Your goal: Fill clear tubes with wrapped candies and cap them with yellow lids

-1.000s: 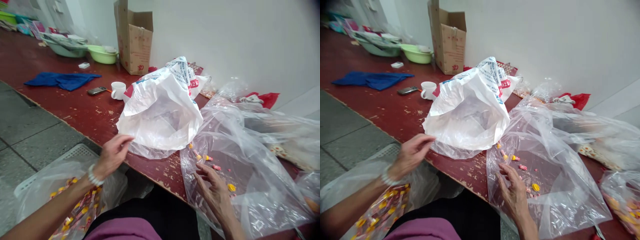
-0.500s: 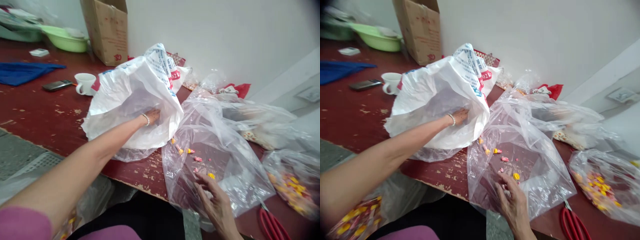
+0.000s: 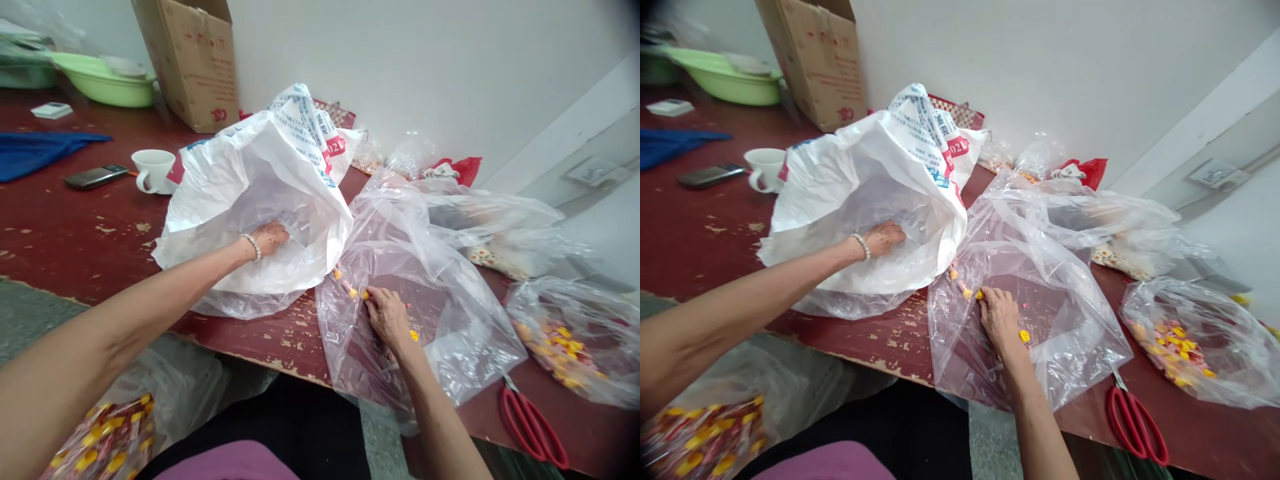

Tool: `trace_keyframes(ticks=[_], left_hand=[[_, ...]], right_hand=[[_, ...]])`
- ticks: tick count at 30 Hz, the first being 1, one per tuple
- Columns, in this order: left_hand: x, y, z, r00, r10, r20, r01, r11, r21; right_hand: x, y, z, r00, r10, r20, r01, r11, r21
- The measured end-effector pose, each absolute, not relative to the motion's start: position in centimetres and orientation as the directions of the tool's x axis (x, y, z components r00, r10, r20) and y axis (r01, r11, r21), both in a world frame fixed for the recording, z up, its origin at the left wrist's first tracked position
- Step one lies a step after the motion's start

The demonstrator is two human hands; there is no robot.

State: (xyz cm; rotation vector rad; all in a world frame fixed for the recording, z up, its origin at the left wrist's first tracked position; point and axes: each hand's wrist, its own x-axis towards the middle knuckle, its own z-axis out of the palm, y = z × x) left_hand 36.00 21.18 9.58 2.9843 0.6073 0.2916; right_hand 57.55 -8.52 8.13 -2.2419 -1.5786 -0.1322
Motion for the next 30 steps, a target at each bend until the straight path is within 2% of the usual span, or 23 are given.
trace_keyframes(ticks=[3,7,9,12,13,15,17,20,23,25,28,30], left_hand=[[33.8,20.6,10.3,0.866,0.455,0.206,0.424,-0.888,0.178],[30.5,17.3,11.9,0.819,0.498,0.285,0.429,-0.861,0.272],[29.0,14.3,12.7,0.78,0.55,0.298,0.381,-0.796,0.471],[27.4,9.1,13.6,0.758,0.624,0.189,0.177,-0.477,0.861],[27.2,7.4,13.9,0.775,0.617,0.138,0.114,-0.352,0.929],[27.0,4.6,14.4,0.829,0.557,0.056,0.066,-0.198,0.978],[27.0,2.5,14.9,0.87,0.493,0.005,0.066,-0.126,0.99],[27.2,0.8,15.2,0.887,0.462,-0.011,0.054,-0.079,0.995],[27.4,0.1,15.3,0.873,0.486,-0.025,0.016,0.022,1.0],[27.6,-0.2,15.3,0.875,0.479,-0.071,0.009,0.129,0.992],[28.0,-0.6,15.1,0.87,0.475,-0.131,0.018,0.235,0.972],[28.4,-0.7,14.7,0.857,0.498,-0.134,-0.001,0.263,0.965]], right_hand=[[57.0,-8.6,8.6,0.396,0.87,0.295,0.906,-0.318,-0.28],[56.4,-9.2,9.2,0.454,0.831,0.321,0.861,-0.317,-0.397],[55.1,-9.5,10.0,0.509,0.79,0.342,0.818,-0.32,-0.478],[51.0,-9.6,12.0,0.613,0.724,0.317,0.601,-0.166,-0.782],[49.1,-9.5,12.7,0.628,0.721,0.293,0.473,-0.055,-0.879],[45.5,-9.0,14.1,0.614,0.734,0.289,0.308,0.115,-0.944],[42.7,-8.7,14.9,0.568,0.748,0.343,0.337,0.17,-0.926],[40.7,-8.7,15.3,0.422,0.799,0.428,0.521,0.172,-0.836],[40.4,-9.3,15.0,0.201,0.86,0.468,0.692,0.213,-0.69],[40.3,-9.6,14.5,0.093,0.85,0.519,0.781,0.26,-0.567],[39.9,-9.6,13.6,0.051,0.811,0.582,0.872,0.248,-0.421],[39.7,-9.3,13.3,0.056,0.811,0.583,0.903,0.208,-0.376]])
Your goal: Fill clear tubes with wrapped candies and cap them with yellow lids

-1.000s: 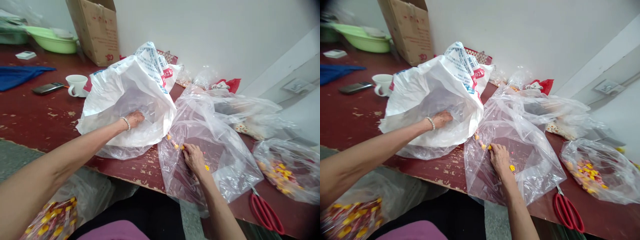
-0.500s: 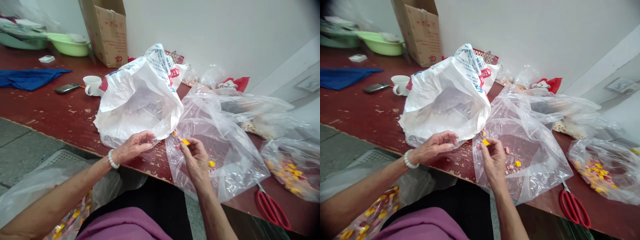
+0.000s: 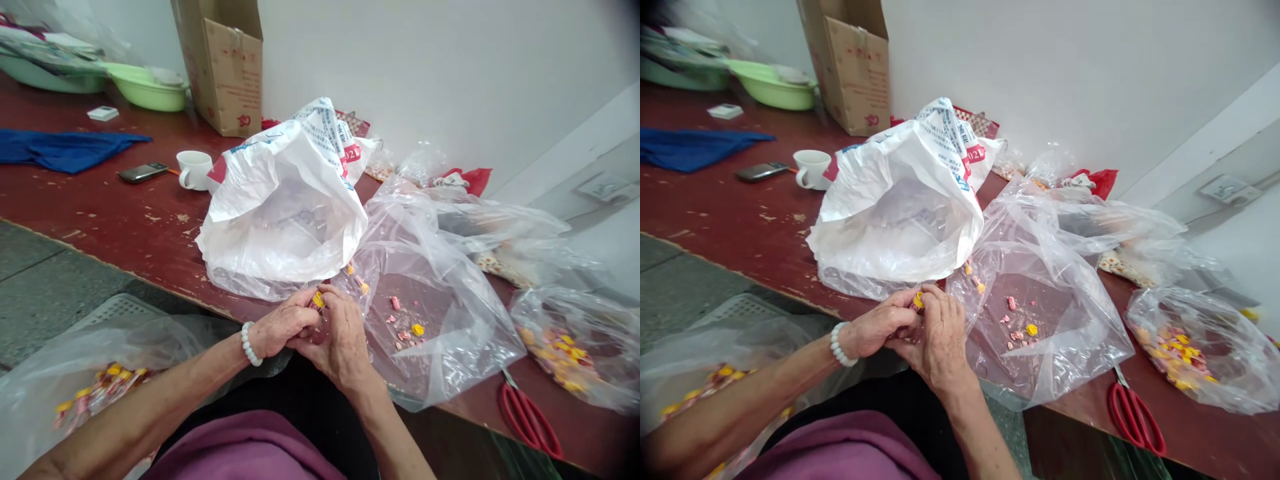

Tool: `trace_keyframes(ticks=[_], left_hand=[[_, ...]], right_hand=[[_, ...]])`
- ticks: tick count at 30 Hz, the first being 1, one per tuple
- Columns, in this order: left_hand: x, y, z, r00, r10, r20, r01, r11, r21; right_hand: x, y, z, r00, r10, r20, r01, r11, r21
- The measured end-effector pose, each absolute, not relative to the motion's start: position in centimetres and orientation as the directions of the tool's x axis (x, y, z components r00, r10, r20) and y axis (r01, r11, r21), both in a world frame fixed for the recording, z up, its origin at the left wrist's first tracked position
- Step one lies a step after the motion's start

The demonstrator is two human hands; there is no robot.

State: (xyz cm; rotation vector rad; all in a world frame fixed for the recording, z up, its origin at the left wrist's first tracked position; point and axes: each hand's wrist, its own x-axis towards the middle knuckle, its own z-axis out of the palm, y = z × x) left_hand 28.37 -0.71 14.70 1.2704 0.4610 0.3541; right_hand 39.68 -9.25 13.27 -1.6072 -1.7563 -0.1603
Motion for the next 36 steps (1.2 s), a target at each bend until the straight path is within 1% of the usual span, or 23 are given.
trace_keyframes(ticks=[2,4,6,7,8,9,11,12,14,16,21,24,27,31,33,36], left_hand=[[28.7,-0.8,14.3,0.859,0.499,-0.12,-0.044,0.305,0.951],[28.9,-0.6,14.0,0.871,0.477,-0.119,-0.063,0.349,0.935],[28.9,0.1,13.9,0.864,0.479,-0.155,-0.035,0.364,0.931],[28.9,0.9,13.9,0.842,0.509,-0.18,-0.011,0.349,0.937],[29.0,1.9,14.0,0.8,0.569,-0.189,0.02,0.29,0.957],[29.1,3.1,14.1,0.74,0.65,-0.173,0.058,0.194,0.979],[29.8,6.2,14.2,0.595,0.802,-0.059,0.151,-0.039,0.988],[30.4,8.0,14.1,0.534,0.845,0.01,0.205,-0.141,0.969],[32.3,11.3,13.8,0.469,0.879,0.089,0.299,-0.253,0.92],[34.8,14.0,13.2,0.47,0.876,0.109,0.383,-0.314,0.869],[41.5,17.0,11.7,0.578,0.807,0.117,0.525,-0.478,0.704],[44.2,17.9,11.3,0.639,0.766,0.067,0.573,-0.533,0.623],[45.3,19.0,11.4,0.696,0.718,-0.01,0.595,-0.57,0.567],[44.9,20.0,11.9,0.743,0.663,-0.086,0.595,-0.596,0.539],[44.1,20.0,12.0,0.752,0.654,-0.083,0.582,-0.6,0.549],[42.5,19.4,12.0,0.762,0.647,-0.04,0.543,-0.604,0.584]], right_hand=[[39.6,-9.0,13.2,0.058,0.828,0.558,0.9,0.198,-0.388],[40.0,-8.9,13.4,0.071,0.865,0.497,0.851,0.207,-0.482],[41.2,-9.0,13.5,0.129,0.89,0.438,0.775,0.185,-0.604],[42.3,-9.1,13.4,0.187,0.891,0.413,0.742,0.147,-0.654],[43.6,-9.3,13.1,0.268,0.88,0.391,0.718,0.088,-0.69],[45.2,-9.5,12.6,0.362,0.853,0.376,0.707,0.012,-0.707],[48.9,-9.8,11.2,0.522,0.775,0.357,0.717,-0.172,-0.675],[50.8,-10.0,10.4,0.566,0.741,0.362,0.738,-0.259,-0.623],[53.8,-9.9,8.9,0.574,0.733,0.364,0.776,-0.347,-0.527],[55.5,-9.5,8.0,0.535,0.764,0.361,0.809,-0.341,-0.479],[55.4,-6.6,7.4,0.408,0.844,0.348,0.876,-0.255,-0.409],[55.2,-5.1,6.9,0.388,0.858,0.338,0.892,-0.257,-0.372],[55.5,-4.8,6.3,0.374,0.864,0.339,0.9,-0.248,-0.359],[56.0,-6.0,6.4,0.373,0.866,0.334,0.898,-0.247,-0.364],[56.2,-7.0,6.9,0.383,0.863,0.329,0.893,-0.255,-0.371],[56.1,-8.8,7.9,0.413,0.846,0.337,0.878,-0.271,-0.395]])
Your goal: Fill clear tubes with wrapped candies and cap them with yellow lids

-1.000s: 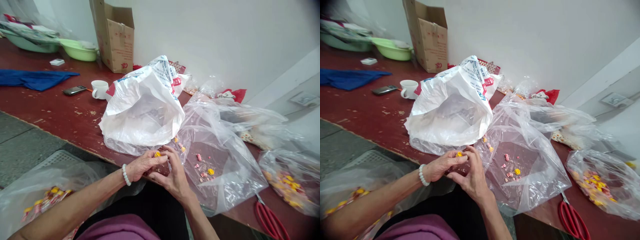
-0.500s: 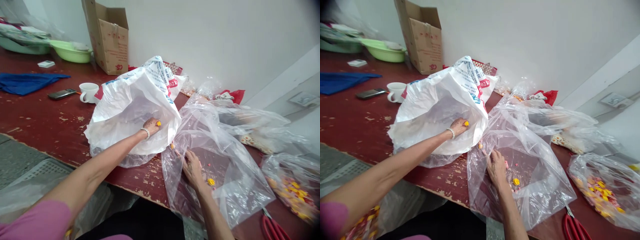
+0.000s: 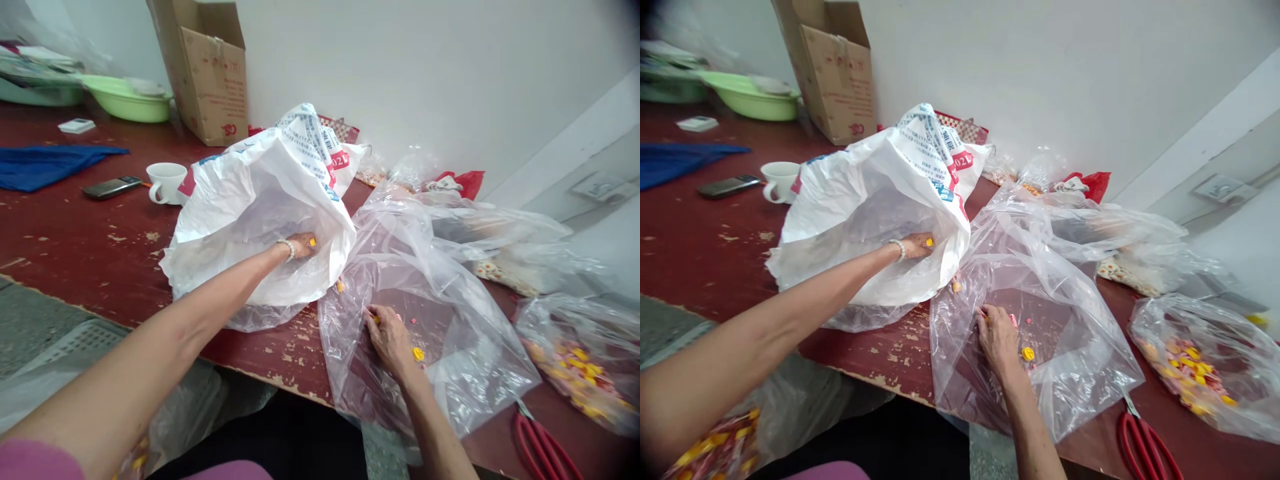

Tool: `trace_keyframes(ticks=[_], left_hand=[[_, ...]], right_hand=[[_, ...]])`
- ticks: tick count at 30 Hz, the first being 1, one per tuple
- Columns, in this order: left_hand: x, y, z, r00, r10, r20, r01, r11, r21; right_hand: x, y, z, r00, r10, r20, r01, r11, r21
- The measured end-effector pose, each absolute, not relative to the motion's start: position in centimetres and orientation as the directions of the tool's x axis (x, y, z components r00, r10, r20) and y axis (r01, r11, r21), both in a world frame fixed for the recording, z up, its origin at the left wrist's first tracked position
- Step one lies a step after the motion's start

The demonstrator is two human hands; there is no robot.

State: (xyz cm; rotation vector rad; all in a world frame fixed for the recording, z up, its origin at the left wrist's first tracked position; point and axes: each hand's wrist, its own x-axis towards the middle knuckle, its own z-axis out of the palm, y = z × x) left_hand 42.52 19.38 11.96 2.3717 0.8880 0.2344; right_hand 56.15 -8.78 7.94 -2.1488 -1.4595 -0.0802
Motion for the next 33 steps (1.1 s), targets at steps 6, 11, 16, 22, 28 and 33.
trace_keyframes(ticks=[6,11,16,22,28,33], left_hand=[[39.0,16.5,11.3,0.756,0.649,0.079,0.413,-0.568,0.712],[35.4,14.6,10.9,0.631,0.763,0.145,0.309,-0.418,0.854],[31.0,12.0,11.9,0.595,0.782,0.186,0.06,-0.274,0.96],[27.9,5.6,14.0,0.718,0.696,0.017,-0.136,0.116,0.984],[27.6,2.5,14.3,0.809,0.588,-0.01,-0.143,0.213,0.967],[27.7,1.7,14.2,0.814,0.58,-0.028,-0.128,0.227,0.965]], right_hand=[[54.1,-12.1,9.6,0.705,0.664,0.251,0.582,-0.339,-0.739],[50.3,-13.0,11.7,0.719,0.687,0.108,0.262,-0.124,-0.957],[46.0,-10.7,15.3,0.669,0.72,0.185,0.197,0.069,-0.978],[42.3,-6.3,17.0,0.619,0.714,0.329,0.166,0.29,-0.943],[41.4,-6.7,16.5,0.403,0.83,0.387,0.516,0.144,-0.845],[41.6,-8.4,15.6,0.111,0.844,0.525,0.824,0.218,-0.523]])
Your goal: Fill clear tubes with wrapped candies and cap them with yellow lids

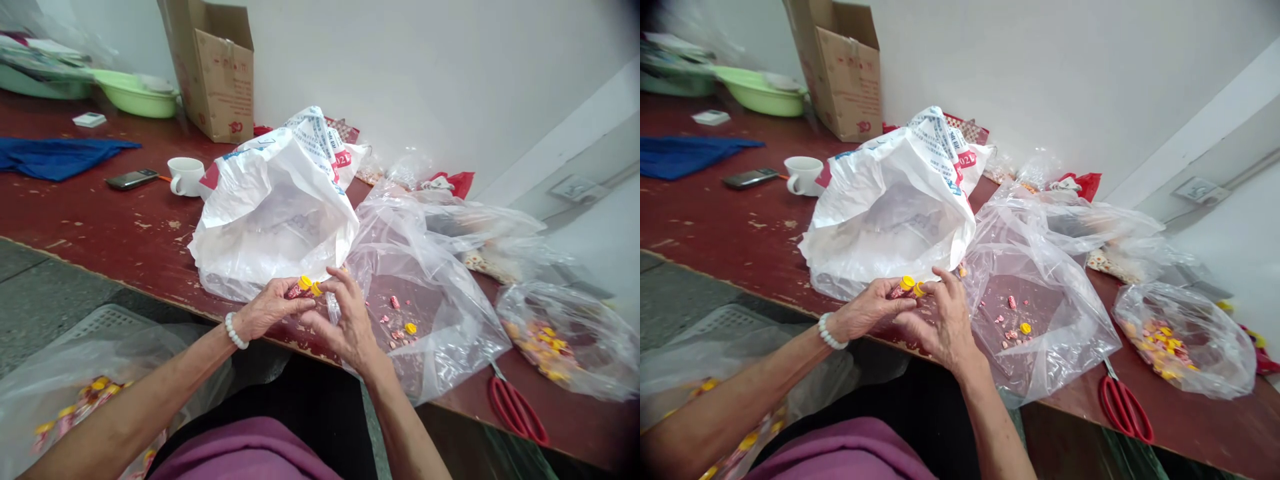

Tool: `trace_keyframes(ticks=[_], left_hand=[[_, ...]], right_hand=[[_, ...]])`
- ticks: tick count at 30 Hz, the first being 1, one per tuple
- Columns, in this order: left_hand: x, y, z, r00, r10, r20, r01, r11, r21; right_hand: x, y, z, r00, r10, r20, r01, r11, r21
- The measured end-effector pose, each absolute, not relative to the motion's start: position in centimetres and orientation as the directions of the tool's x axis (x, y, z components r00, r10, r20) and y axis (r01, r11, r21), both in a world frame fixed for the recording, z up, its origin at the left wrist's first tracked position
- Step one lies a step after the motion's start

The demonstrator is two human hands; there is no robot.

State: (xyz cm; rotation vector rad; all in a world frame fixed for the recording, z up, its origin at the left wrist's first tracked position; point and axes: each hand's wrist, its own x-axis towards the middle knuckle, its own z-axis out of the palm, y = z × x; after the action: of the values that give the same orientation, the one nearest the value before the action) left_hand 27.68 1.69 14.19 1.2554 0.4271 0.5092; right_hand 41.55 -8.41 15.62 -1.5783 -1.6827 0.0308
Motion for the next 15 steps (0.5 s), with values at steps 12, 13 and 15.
trace_keyframes(ticks=[12,13,15], left_hand=[[29.2,-1.4,12.7,0.893,0.425,-0.15,-0.171,0.627,0.76],[29.2,-1.4,12.5,0.906,0.392,-0.158,-0.153,0.652,0.742],[29.2,-1.6,12.3,0.913,0.371,-0.168,-0.139,0.671,0.728]], right_hand=[[40.1,-9.6,12.9,0.207,0.817,0.538,0.868,0.1,-0.486],[40.2,-9.9,12.9,0.217,0.822,0.527,0.861,0.093,-0.499],[40.4,-10.4,12.9,0.255,0.844,0.473,0.809,0.082,-0.583]])
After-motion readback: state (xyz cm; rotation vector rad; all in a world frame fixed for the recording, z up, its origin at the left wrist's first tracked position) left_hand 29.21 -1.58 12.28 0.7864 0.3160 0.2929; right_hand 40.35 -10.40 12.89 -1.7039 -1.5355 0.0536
